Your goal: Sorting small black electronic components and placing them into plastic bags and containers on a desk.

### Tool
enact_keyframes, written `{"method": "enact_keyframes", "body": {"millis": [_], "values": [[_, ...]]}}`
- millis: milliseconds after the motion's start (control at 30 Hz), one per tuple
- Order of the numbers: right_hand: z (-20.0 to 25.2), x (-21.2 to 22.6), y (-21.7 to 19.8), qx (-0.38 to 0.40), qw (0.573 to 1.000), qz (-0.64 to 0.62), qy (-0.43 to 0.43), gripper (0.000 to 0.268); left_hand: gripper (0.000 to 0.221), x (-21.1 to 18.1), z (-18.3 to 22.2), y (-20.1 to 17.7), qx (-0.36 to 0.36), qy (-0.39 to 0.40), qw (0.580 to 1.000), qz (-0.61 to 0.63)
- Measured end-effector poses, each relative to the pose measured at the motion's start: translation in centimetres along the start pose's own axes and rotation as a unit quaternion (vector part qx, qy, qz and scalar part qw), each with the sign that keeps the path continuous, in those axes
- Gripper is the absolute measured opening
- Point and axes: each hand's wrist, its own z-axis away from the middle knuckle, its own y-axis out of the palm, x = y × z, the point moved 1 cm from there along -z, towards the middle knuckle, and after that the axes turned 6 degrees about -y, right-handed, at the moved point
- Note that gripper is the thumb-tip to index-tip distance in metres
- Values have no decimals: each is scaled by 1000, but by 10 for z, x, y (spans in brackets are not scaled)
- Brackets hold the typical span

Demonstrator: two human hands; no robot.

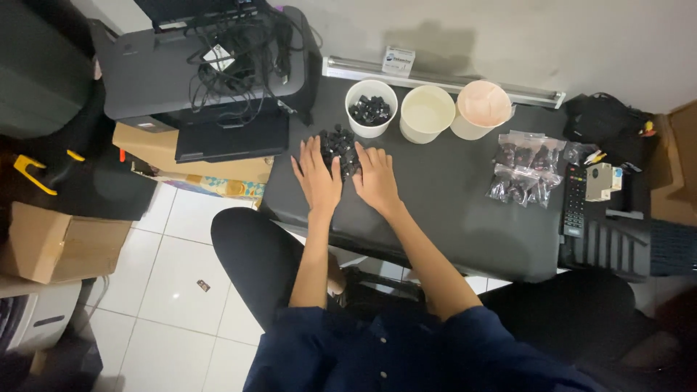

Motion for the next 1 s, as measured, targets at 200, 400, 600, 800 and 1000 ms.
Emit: {"method": "enact_keyframes", "body": {"millis": [200, 400, 600, 800, 1000], "values": [[-7, 11, -16, 43, 997, 55, 29, 94, 58, 5, -21, 1, 37, 66, 997, -14], [-16, 1, 4, 62, 993, 94, -19, 84, 46, 16, -40, 8, 104, 115, 987, 29], [-17, 3, 0, 41, 997, 55, -36, 73, 36, 20, -39, 13, 70, 100, 990, 75], [-13, 0, 2, -14, 999, 38, -13, 51, 35, 8, -29, -13, -33, 122, 982, 139], [-10, -6, 5, -119, 992, 45, -24, 25, 30, 10, -8, -5, -119, 133, 983, 50]]}}
